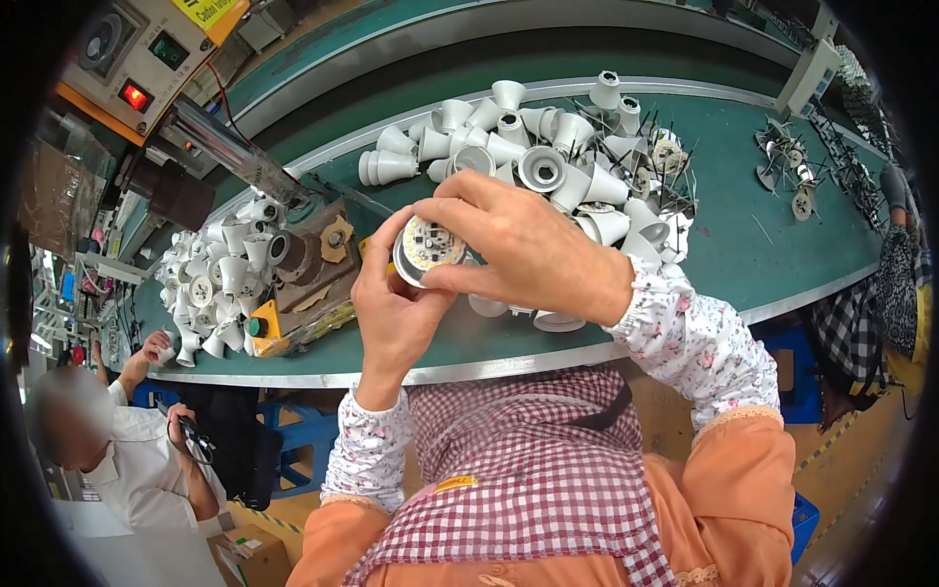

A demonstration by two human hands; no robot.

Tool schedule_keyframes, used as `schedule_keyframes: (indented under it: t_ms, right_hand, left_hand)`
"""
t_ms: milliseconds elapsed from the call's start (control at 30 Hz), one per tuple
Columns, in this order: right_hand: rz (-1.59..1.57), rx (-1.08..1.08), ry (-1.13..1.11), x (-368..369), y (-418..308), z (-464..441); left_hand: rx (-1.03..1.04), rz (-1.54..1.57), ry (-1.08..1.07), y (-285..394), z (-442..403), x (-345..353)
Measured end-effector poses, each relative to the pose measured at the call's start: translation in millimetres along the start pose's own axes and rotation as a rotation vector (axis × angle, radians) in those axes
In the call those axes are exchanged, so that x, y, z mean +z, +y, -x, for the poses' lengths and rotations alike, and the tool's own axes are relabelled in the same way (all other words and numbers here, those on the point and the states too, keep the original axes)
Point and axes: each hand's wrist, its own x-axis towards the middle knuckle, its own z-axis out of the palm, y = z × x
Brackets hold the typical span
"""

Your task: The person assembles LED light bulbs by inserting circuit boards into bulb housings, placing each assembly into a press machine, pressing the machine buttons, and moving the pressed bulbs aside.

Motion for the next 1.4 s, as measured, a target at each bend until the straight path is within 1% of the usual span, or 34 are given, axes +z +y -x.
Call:
schedule_keyframes:
  t_ms: [67, 167, 267, 400, 467, 567, 667, 700, 800, 867, 933, 1000, 1100, 1200, 1267, 1400]
  right_hand:
    - [0.019, -0.019, 0.003, 0, -1, 1]
    - [-0.072, 0.080, 0.060, -1, -3, 0]
    - [-0.330, 0.423, -0.062, -5, 1, -2]
    - [-0.345, 0.488, -0.102, -7, -1, -2]
    - [-0.302, 0.474, -0.094, -7, -2, -2]
    - [-0.257, 0.441, -0.072, -8, -7, -2]
    - [-0.219, 0.395, -0.029, -5, -13, -2]
    - [-0.208, 0.378, -0.013, -4, -14, -2]
    - [-0.313, 0.399, -0.030, 1, -11, -7]
    - [-0.438, 0.447, -0.009, 1, -5, -9]
    - [-0.447, 0.388, 0.102, -4, -2, -14]
    - [-0.501, 0.438, 0.091, -5, 6, -14]
    - [-0.448, 0.391, 0.036, 7, 11, -16]
    - [-0.417, 0.351, 0.018, 14, 10, -19]
    - [-0.392, 0.316, 0.020, 17, 12, -18]
    - [-0.363, 0.347, -0.015, 14, 14, -15]
  left_hand:
    - [0.024, -0.004, -0.002, 4, 2, -1]
    - [-0.013, 0.040, -0.033, 3, 4, -2]
    - [-0.002, 0.041, -0.056, 6, 5, -4]
    - [-0.036, 0.111, -0.074, 7, 5, -3]
    - [-0.082, 0.184, -0.080, 10, 5, -3]
    - [-0.093, 0.359, -0.098, 19, 5, -4]
    - [-0.291, 0.440, -0.102, 24, 3, -9]
    - [-0.292, 0.440, -0.097, 23, 3, -9]
    - [-0.293, 0.435, -0.079, 23, -2, -19]
    - [-0.310, 0.431, -0.063, 30, -5, -48]
    - [-0.270, 0.579, 0.135, 20, -10, -98]
    - [-0.276, 0.663, 0.254, 17, -16, -151]
    - [-0.394, 0.723, 0.300, 10, -30, -190]
    - [-0.432, 0.746, 0.162, -5, -41, -206]
    - [-0.472, 0.697, 0.156, -7, -48, -206]
    - [-0.511, 0.630, 0.109, -6, -63, -203]
